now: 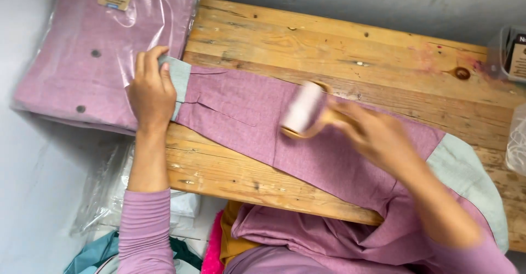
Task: The person uses a lint roller to remove lint from a pink shirt with a light blue yoke. They roll the sticky roller over the front, sleeves, and back of the shirt, folding and unfolding the garment to access different areas. The shirt is handled one at a time on a wooden table.
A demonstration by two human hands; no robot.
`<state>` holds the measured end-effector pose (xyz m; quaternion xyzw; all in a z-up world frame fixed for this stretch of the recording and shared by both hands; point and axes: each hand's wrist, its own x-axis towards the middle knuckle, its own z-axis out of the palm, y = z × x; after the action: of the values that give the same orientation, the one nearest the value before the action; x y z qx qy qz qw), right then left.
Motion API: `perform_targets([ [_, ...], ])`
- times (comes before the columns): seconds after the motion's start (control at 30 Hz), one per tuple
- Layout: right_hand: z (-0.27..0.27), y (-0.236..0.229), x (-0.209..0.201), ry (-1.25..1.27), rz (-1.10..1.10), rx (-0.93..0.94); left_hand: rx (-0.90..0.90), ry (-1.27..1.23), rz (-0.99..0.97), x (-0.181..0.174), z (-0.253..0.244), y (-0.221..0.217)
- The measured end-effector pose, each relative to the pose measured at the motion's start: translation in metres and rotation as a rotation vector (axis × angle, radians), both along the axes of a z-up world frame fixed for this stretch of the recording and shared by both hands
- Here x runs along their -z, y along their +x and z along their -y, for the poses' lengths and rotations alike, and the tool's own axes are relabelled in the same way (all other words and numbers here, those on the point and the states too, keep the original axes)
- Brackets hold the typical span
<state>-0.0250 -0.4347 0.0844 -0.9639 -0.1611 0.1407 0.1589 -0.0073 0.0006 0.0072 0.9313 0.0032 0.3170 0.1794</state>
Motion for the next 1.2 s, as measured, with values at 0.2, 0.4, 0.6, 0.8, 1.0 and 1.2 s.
perform_targets([
  [0.2, -0.142, 0.054, 0.021, 0.314, 0.189, -0.195, 0.031, 0.012, 0.041, 0.007, -0.005, 0.001],
  [0.4, -0.103, 0.034, 0.014, 0.377, 0.187, -0.200, 0.011, 0.043, 0.045, 0.017, -0.013, 0.005],
  [0.6, 0.081, -0.049, -0.021, 0.163, 0.061, 0.003, 0.000, -0.001, 0.087, 0.000, -0.002, 0.002],
  [0.8, 0.163, -0.110, -0.028, 0.092, 0.113, 0.289, 0.004, 0.036, 0.088, 0.005, -0.005, 0.004],
  [1.0, -0.002, -0.063, -0.023, 0.012, -0.076, -0.106, 0.022, 0.027, 0.045, 0.001, -0.001, 0.001],
  [1.2, -0.134, -0.018, 0.026, 0.290, 0.135, -0.408, 0.038, 0.043, 0.056, 0.008, -0.006, 0.002],
])
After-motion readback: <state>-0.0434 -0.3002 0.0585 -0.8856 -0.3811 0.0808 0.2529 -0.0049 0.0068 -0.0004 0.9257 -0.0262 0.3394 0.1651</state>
